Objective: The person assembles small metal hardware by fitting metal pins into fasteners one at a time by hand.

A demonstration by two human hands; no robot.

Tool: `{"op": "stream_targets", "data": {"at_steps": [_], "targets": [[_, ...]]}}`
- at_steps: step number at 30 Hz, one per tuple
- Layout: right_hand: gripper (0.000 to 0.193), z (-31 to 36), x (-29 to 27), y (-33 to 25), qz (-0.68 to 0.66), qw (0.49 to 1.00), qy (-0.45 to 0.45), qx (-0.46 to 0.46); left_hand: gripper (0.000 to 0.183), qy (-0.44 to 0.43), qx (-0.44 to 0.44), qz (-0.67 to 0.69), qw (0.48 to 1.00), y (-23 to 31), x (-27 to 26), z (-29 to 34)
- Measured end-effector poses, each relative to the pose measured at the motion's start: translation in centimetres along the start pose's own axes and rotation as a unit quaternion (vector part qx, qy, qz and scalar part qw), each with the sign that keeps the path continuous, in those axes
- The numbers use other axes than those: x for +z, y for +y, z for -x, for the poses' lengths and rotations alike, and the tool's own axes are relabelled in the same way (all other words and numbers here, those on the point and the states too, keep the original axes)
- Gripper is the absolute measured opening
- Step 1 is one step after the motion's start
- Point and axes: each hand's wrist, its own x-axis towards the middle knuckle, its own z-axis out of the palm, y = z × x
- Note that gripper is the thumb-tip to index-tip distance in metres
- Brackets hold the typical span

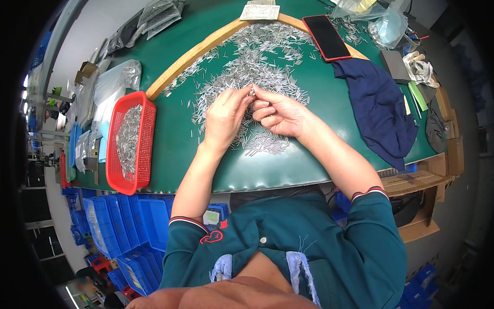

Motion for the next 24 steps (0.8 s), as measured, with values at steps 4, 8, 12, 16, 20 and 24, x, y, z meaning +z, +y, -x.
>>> {"op": "stream_targets", "data": {"at_steps": [4,8,12,16,20,24], "targets": [[0.016,0.1,0.2,0.0,0.012,1.000,-0.002,-0.011,0.020,-0.007,-0.023,0.049,0.999,0.1,-0.2,0.0],[0.017,0.3,0.4,0.0,0.026,0.999,-0.010,-0.015,0.021,0.005,-0.026,0.089,0.996,0.2,-0.4,0.0],[0.017,0.4,0.0,-0.2,0.030,0.998,-0.059,0.001,0.021,0.023,-0.020,0.107,0.994,0.5,-0.3,0.0],[0.019,0.5,0.3,-0.3,0.013,0.998,-0.062,0.003,0.031,0.000,-0.022,0.108,0.994,0.2,-0.5,0.1],[0.021,0.5,0.1,-0.9,-0.039,0.996,-0.081,-0.013,0.060,-0.049,-0.067,0.073,0.994,-1.2,-1.0,-0.4],[0.013,0.9,1.0,-1.4,-0.021,0.995,-0.035,-0.089,0.078,-0.147,-0.104,-0.082,0.980,-2.6,-2.6,-0.1]]}}
